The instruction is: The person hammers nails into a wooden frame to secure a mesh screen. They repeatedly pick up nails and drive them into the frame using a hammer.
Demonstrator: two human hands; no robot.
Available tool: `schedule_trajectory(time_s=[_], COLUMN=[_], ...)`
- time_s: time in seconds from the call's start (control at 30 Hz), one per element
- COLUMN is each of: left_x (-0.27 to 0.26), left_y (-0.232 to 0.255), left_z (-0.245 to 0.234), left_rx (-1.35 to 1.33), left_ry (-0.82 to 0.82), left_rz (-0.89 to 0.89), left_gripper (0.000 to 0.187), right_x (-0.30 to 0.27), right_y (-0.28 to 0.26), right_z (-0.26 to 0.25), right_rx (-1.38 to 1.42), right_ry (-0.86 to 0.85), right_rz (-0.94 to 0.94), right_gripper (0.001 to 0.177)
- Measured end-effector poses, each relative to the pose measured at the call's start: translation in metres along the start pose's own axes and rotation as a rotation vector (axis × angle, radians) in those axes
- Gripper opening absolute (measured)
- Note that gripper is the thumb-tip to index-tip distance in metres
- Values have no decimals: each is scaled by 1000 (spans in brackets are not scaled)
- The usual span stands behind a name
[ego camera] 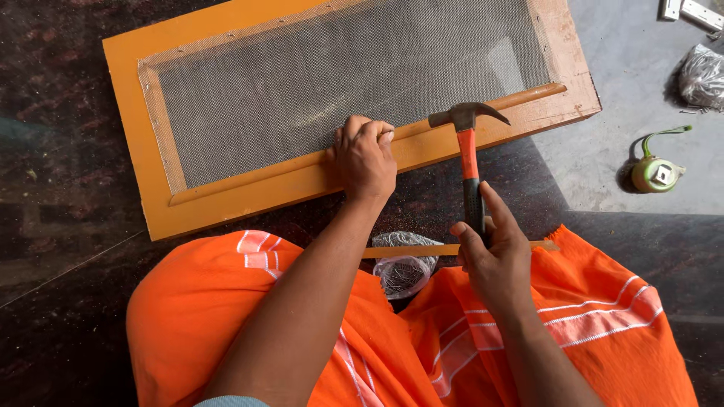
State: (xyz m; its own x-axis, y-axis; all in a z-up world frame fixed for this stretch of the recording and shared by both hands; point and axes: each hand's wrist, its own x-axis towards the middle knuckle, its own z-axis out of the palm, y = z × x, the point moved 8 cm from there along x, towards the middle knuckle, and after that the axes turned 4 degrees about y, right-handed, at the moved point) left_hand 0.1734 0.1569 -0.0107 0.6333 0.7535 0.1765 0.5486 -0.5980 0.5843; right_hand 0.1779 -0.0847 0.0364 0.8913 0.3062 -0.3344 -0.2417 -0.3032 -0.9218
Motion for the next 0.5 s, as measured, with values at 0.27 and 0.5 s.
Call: schedule_trajectory(time_s=[0.27, 0.5], left_x=[-1, -3], left_y=[0, -2], left_z=[1, 2], left_rx=[33, 70], left_ry=[-6, 17], left_rz=[8, 35], left_gripper=[5, 7], right_x=[-12, -32], right_y=[-31, -80], right_z=[3, 31], right_rx=[-387, -552], right_ry=[44, 41], right_rz=[-219, -695], right_gripper=[63, 57])
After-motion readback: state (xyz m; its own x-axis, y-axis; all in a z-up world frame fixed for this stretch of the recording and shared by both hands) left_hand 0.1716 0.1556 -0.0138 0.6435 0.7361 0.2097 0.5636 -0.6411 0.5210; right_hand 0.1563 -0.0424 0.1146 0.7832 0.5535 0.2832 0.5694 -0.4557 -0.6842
